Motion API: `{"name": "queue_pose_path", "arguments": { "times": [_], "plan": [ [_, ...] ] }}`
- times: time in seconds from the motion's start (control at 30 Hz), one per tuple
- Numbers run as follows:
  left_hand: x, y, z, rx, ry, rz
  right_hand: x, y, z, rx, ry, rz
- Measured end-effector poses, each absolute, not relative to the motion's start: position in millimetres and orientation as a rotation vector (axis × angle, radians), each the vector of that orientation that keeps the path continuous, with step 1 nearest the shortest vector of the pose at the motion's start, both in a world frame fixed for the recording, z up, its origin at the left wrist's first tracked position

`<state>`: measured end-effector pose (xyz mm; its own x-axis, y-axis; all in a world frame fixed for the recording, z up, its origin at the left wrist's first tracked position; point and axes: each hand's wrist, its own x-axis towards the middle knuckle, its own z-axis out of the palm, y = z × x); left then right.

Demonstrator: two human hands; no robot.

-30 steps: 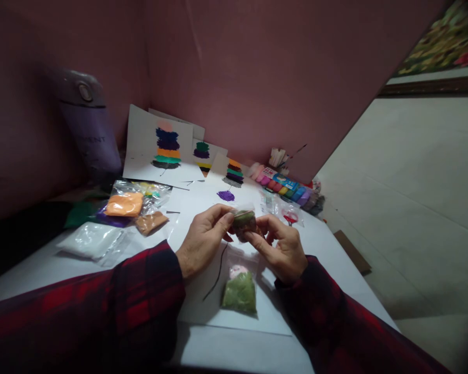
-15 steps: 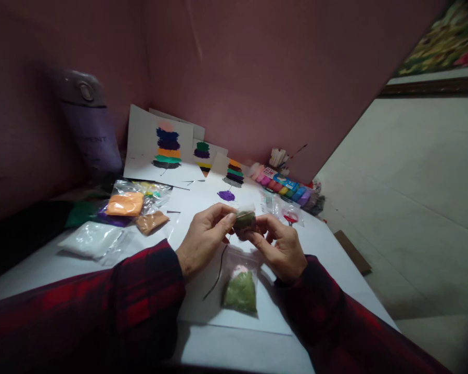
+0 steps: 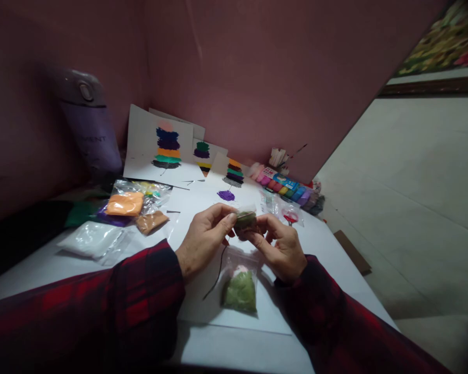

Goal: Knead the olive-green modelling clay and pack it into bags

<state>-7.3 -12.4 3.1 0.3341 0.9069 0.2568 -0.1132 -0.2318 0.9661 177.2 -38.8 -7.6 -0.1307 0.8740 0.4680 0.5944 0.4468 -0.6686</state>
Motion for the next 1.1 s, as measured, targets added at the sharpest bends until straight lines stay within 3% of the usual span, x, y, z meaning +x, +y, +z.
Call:
{"name": "queue_pose_path", "arguments": {
  "times": [1.1],
  "plan": [
    [-6.3, -12.7, 5.1, 1.492, 0.783, 1.104, 176.6, -41.2, -5.5, -1.293, -1.791, 0.347]
  ]
}}
